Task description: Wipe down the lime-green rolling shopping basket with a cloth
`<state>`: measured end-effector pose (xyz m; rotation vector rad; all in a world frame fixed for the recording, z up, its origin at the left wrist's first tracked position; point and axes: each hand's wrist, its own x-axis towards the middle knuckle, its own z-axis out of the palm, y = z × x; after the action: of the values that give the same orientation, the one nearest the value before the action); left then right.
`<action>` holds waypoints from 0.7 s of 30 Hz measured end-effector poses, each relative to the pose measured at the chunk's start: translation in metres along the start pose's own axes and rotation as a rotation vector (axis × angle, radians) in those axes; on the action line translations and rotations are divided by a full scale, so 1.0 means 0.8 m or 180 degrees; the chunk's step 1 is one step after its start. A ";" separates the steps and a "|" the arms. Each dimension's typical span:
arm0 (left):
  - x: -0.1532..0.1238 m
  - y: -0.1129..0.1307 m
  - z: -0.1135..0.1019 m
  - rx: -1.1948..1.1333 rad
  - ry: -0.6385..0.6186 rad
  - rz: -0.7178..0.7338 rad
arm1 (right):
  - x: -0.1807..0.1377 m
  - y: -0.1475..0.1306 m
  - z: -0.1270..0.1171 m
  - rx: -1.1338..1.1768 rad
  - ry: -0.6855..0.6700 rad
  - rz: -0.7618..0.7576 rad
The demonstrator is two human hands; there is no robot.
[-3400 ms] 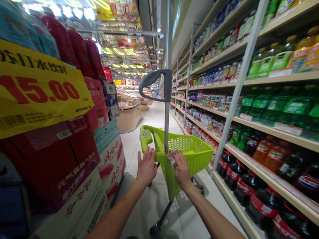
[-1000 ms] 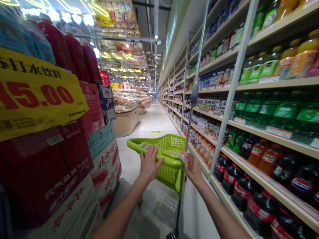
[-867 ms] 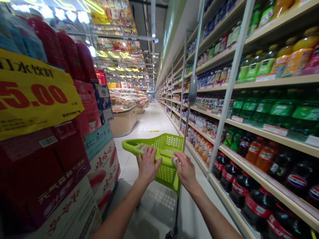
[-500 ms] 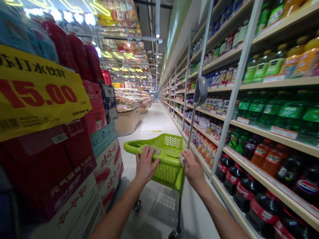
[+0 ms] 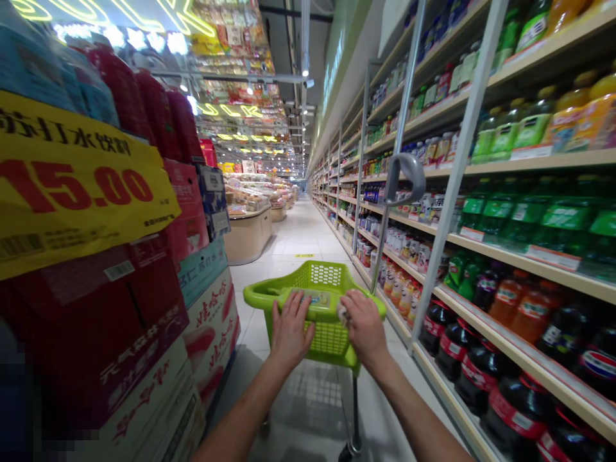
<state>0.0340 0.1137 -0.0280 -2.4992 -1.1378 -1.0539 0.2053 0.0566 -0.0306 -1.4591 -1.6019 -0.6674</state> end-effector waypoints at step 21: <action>0.045 0.057 -0.014 -0.1820 -0.0092 -0.0032 | 0.016 -0.012 0.023 0.0912 0.0107 0.0530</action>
<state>0.0773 0.0984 0.0091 -2.9329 -0.9547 -1.5284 0.1920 0.0770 -0.0275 -1.3422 -1.4633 -0.3489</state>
